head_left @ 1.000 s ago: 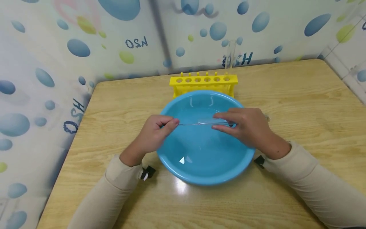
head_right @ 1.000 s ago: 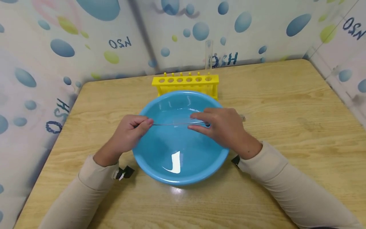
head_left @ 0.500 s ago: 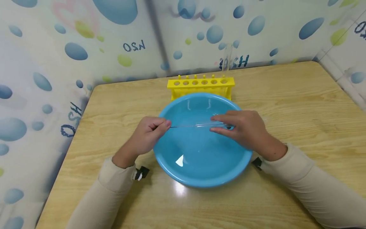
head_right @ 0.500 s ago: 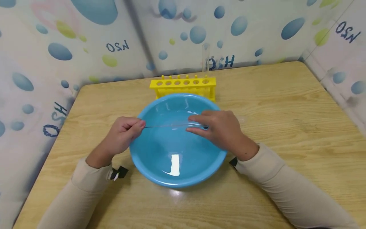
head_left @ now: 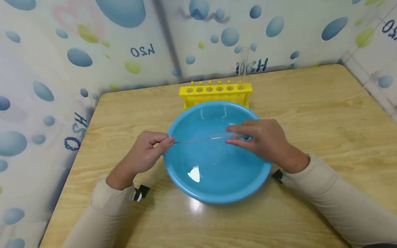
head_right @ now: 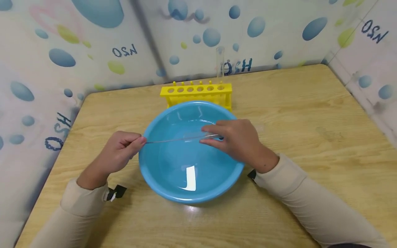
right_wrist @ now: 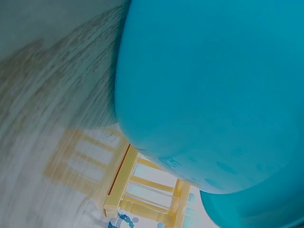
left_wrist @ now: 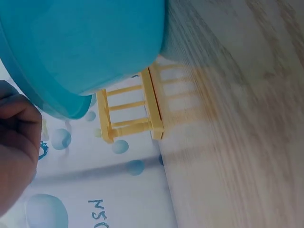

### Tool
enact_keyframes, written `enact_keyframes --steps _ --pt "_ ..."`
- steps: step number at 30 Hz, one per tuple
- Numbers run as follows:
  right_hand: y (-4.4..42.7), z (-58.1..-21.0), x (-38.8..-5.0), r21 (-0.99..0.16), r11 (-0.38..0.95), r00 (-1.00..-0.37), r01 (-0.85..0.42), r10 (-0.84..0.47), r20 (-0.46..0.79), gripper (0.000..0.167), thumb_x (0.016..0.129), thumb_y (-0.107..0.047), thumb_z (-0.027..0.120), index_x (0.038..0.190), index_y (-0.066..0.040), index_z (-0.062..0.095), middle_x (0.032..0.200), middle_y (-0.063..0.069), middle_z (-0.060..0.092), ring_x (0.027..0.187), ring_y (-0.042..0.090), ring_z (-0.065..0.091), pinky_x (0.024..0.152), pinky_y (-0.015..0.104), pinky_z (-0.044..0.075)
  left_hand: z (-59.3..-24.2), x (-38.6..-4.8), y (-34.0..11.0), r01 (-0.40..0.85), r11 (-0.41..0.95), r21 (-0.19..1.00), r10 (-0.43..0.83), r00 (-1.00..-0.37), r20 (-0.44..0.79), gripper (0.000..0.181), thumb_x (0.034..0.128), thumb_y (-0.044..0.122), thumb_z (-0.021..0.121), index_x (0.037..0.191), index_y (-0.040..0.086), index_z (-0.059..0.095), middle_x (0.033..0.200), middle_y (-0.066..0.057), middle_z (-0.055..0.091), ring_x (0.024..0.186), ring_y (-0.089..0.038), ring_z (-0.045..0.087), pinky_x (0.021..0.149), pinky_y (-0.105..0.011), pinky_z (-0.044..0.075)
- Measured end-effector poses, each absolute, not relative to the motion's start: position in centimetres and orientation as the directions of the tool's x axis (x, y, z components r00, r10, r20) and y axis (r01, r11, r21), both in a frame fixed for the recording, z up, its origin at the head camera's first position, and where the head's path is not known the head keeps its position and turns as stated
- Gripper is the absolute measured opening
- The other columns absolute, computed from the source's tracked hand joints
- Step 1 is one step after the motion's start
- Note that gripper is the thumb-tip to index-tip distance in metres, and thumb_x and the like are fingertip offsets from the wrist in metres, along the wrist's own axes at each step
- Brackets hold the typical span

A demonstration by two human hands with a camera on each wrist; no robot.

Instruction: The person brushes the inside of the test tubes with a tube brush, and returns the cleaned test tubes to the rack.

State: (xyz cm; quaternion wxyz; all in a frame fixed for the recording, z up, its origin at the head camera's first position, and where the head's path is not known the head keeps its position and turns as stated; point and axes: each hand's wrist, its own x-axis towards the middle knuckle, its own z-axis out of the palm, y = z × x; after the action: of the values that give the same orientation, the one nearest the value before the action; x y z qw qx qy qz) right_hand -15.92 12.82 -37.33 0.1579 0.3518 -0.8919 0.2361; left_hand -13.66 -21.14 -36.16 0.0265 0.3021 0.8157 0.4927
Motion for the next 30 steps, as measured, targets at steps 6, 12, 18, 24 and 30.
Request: enact_keyframes --steps 6,12,18,24,30 --pt "12.9 -37.3 -15.9 -0.311 0.643 -0.707 -0.7 -0.56 0.433 0.041 0.079 -0.036 0.085 0.114 -0.017 0.077 0.083 0.0 0.076 0.064 0.013 0.068 0.049 0.02 0.04 -35.9 -13.4 -21.9 0.463 0.362 0.809 0.519 -0.821 0.237 0.038 0.1028 0.009 0.054 0.065 0.01 0.059 0.055 -0.001 0.04 0.052 -0.009 0.04 0.048 -0.025 0.036" --pt "12.9 -37.3 -15.9 -0.303 0.639 -0.699 -0.707 -0.566 0.437 0.04 0.079 -0.037 0.085 0.113 -0.018 0.077 0.08 -0.001 0.075 0.061 0.011 0.065 0.048 0.02 0.039 -35.7 -12.8 -23.1 0.461 0.407 0.789 0.489 -0.839 0.237 0.044 0.1006 0.002 0.055 0.059 0.012 0.046 0.053 0.001 0.034 0.048 -0.008 0.034 0.045 -0.027 0.031" --pt "12.7 -37.3 -15.9 -0.307 0.63 -0.694 -0.713 -0.576 0.431 0.04 0.077 -0.035 0.086 0.112 -0.017 0.077 0.081 -0.001 0.076 0.061 0.01 0.065 0.049 0.019 0.041 -35.6 -12.3 -24.3 0.46 0.427 0.779 0.485 -0.843 0.232 0.045 0.101 0.002 0.054 0.059 0.014 0.044 0.052 0.0 0.036 0.047 -0.007 0.036 0.045 -0.026 0.033" --pt "12.7 -37.1 -16.0 -0.296 0.626 -0.685 -0.721 -0.582 0.439 0.042 0.077 -0.036 0.086 0.114 -0.017 0.077 0.082 -0.001 0.076 0.061 0.01 0.064 0.048 0.02 0.04 -35.4 -12.1 -25.2 0.469 0.408 0.783 0.483 -0.839 0.251 0.044 0.1005 -0.001 0.053 0.059 0.012 0.045 0.051 -0.002 0.035 0.046 -0.008 0.036 0.045 -0.026 0.034" --pt "12.8 -37.0 -16.0 -0.289 0.63 -0.685 -0.721 -0.585 0.434 0.041 0.078 -0.039 0.085 0.113 -0.018 0.077 0.077 -0.002 0.074 0.057 0.007 0.058 0.046 0.02 0.037 -35.4 -12.0 -25.7 0.474 0.374 0.797 0.493 -0.83 0.262 0.045 0.0998 -0.005 0.051 0.058 0.012 0.044 0.051 -0.001 0.035 0.043 -0.009 0.034 0.042 -0.024 0.032"
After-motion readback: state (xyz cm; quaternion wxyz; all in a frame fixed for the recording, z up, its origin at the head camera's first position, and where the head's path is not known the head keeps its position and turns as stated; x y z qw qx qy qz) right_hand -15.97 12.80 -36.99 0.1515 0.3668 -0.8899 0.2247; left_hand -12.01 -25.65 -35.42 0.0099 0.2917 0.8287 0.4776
